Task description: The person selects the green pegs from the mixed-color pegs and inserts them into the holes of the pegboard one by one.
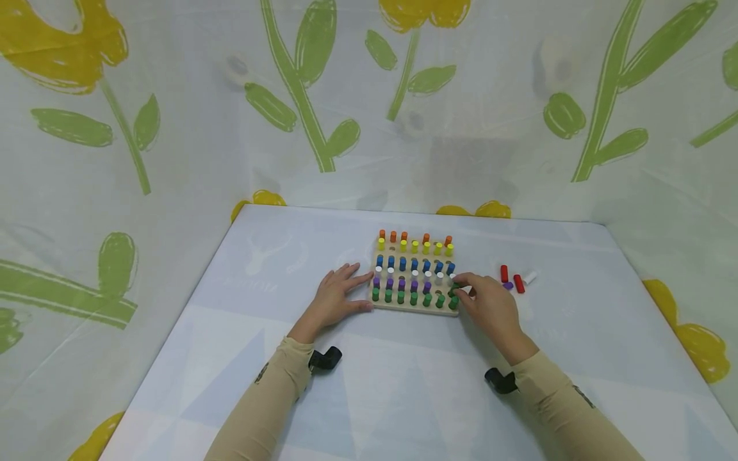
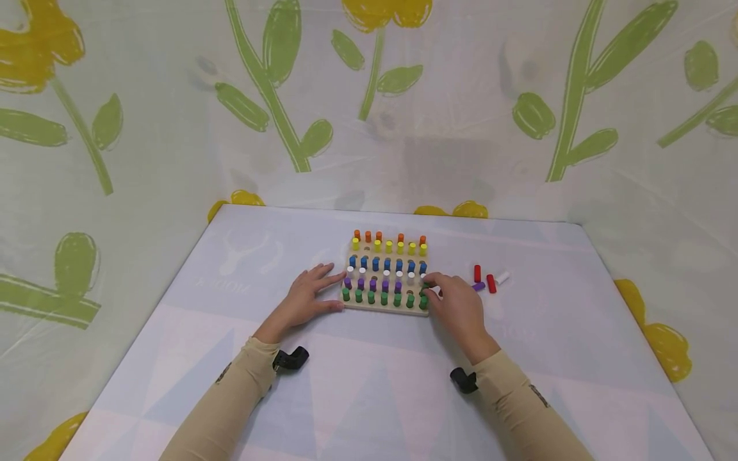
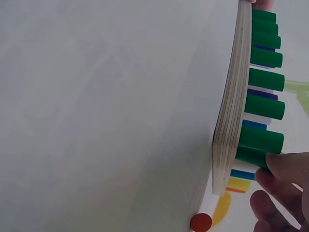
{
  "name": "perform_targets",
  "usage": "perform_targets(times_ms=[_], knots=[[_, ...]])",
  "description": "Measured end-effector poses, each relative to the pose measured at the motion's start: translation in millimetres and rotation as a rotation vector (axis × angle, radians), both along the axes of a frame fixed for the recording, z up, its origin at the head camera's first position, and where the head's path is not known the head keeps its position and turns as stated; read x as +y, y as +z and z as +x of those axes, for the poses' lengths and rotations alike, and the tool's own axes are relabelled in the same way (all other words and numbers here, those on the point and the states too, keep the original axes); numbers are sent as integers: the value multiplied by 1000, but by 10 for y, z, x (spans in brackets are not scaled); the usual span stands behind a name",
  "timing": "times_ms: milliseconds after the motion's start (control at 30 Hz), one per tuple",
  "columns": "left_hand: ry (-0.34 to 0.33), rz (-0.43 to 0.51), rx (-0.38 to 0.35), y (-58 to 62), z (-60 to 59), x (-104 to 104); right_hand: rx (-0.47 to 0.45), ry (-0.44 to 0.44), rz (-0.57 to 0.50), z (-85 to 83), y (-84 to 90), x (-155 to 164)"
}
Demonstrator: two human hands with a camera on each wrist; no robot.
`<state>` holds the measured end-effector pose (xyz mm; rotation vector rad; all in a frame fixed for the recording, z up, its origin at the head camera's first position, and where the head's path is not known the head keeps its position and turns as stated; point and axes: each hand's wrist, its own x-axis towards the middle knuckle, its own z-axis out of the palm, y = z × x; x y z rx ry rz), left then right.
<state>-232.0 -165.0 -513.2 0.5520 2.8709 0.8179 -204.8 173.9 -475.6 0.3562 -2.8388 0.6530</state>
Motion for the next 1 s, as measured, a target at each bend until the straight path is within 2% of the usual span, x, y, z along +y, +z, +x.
perform_targets(times_ms=[300,667,833,1000], knots=[[-6,10,3,35,7,21,-78,-2,38,14,24,10],[1,4,-22,40,11,27,-94,20,43,23,31,19],[-1,7,-4,36,9,26,-101,16,43,24,35,36],[4,0,-20,27,5,16,-84,5,44,33,15,84]])
